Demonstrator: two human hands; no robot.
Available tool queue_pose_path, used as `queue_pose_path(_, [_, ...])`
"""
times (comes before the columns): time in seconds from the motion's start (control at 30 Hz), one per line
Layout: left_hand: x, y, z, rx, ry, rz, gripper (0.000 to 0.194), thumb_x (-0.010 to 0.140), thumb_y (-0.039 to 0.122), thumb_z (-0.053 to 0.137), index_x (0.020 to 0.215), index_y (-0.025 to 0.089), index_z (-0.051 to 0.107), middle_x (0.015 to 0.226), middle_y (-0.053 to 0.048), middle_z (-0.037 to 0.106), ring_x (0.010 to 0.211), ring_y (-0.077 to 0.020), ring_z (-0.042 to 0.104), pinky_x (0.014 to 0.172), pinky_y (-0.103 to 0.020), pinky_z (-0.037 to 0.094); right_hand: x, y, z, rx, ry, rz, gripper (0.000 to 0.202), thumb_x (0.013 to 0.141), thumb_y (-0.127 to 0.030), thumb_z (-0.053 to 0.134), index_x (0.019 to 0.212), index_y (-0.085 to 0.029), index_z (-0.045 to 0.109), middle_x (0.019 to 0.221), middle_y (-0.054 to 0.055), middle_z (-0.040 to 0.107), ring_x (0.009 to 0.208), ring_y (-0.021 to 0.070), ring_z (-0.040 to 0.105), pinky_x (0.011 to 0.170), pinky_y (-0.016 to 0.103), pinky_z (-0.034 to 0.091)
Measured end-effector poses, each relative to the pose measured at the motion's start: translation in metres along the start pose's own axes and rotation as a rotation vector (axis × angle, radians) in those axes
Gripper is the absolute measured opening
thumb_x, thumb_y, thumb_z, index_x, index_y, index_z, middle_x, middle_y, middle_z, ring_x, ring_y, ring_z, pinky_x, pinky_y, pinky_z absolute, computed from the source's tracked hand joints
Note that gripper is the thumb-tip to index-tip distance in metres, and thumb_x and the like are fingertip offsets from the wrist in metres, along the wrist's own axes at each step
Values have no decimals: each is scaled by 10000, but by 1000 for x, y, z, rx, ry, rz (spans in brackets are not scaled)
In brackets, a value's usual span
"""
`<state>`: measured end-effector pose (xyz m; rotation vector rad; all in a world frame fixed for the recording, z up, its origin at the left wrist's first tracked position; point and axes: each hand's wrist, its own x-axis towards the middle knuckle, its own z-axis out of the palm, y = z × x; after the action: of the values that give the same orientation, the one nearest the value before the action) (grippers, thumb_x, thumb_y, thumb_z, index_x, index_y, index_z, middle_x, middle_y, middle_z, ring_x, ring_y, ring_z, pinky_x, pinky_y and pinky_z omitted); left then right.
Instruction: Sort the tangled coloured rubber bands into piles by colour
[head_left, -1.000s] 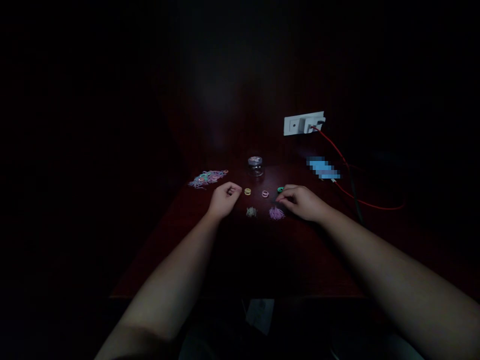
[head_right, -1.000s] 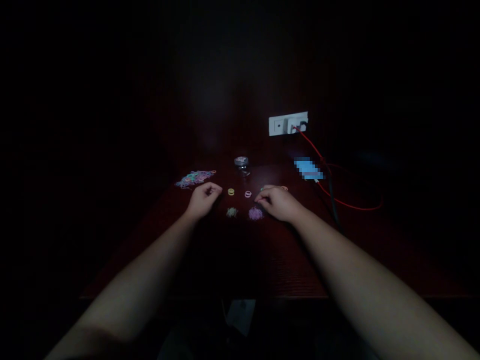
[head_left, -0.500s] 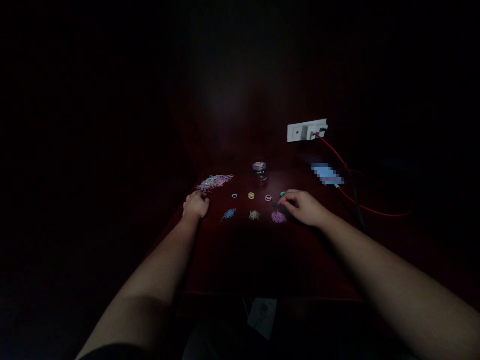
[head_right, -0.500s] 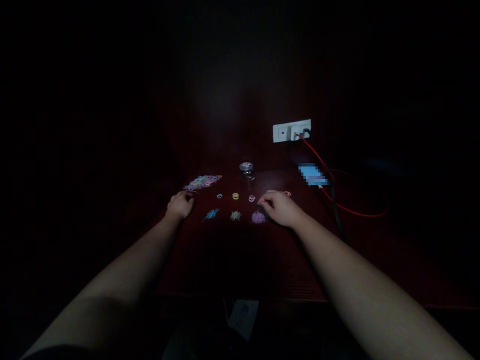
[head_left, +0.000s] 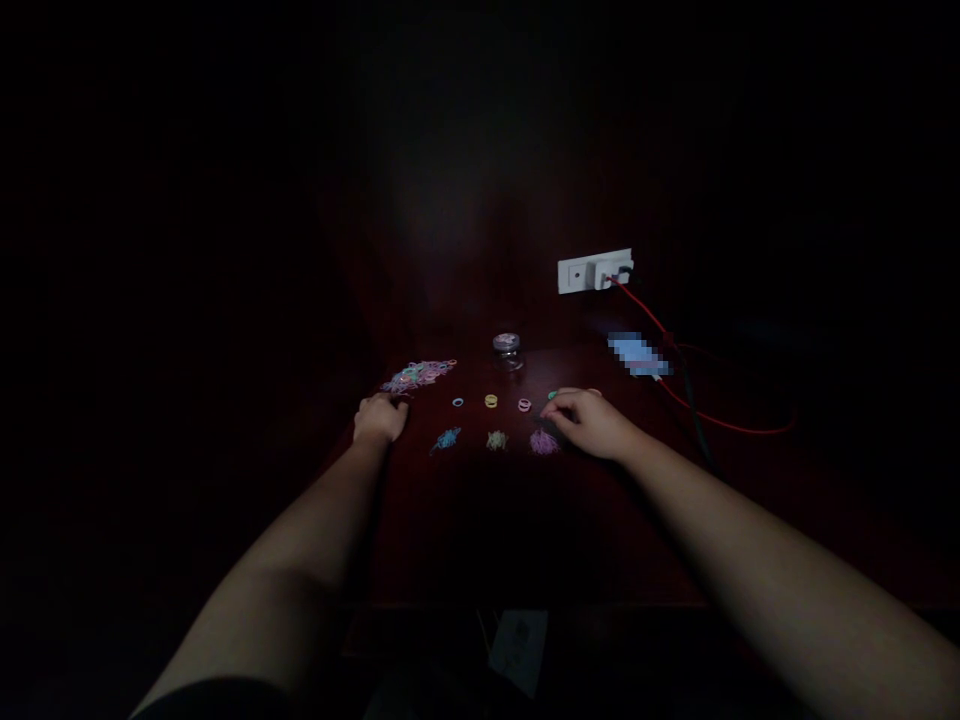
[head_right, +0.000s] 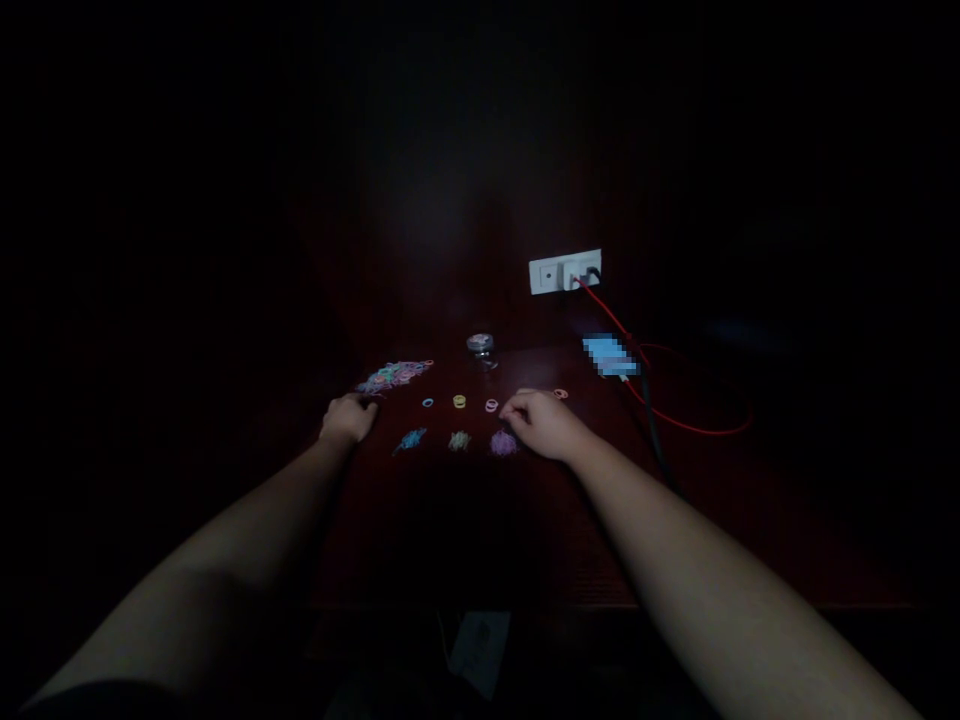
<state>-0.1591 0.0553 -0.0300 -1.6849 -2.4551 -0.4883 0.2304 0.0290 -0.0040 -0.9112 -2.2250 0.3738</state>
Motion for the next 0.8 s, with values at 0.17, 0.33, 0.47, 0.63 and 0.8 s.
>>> queue_pose_path(0.17, [-2, 0, -1, -1, 46, 5, 373, 826, 412, 473, 1081, 207, 653, 1217, -124, 606, 1162, -327, 511, 986, -428, 430, 0, -4, -2, 10, -2, 2, 184, 823, -149, 530, 809, -168, 713, 853, 57, 685, 805, 166, 620, 758, 283, 449])
queue_pose_path(0.33, [0, -1, 1, -20, 64, 10, 342, 804, 422, 502, 1042, 217, 639, 1194, -116, 612, 1137, -327, 521, 966, -437, 442, 0, -7, -3, 13, -13, 15, 188, 827, -151, 524, 820, -162, 712, 859, 55, 682, 802, 161, 621, 750, 278, 442])
queue_pose_path(0.47, [2, 0, 1, -38, 12, 16, 368, 820, 424, 486, 1099, 233, 630, 1263, -110, 586, 1196, -341, 486, 984, -465, 421, -1, -6, -2, 10, -19, 12, 188, 825, -157, 523, 821, -157, 711, 849, 55, 677, 783, 157, 616, 730, 275, 439])
queue_pose_path(0.63, [3, 0, -1, -53, -27, -3, 375, 826, 430, 486, 1120, 248, 630, 1213, -132, 614, 1182, -352, 513, 958, -478, 424, -1, -3, -1, 25, -22, -2, 185, 819, -152, 523, 827, -161, 708, 847, 56, 683, 775, 159, 616, 725, 278, 446])
queue_pose_path(0.8, [3, -2, 2, -65, 9, -21, 347, 813, 430, 513, 1086, 249, 627, 1144, -132, 639, 1125, -337, 558, 936, -452, 439, -1, -1, 0, 19, -19, -6, 180, 824, -164, 526, 826, -158, 705, 842, 57, 685, 758, 158, 611, 703, 276, 444])
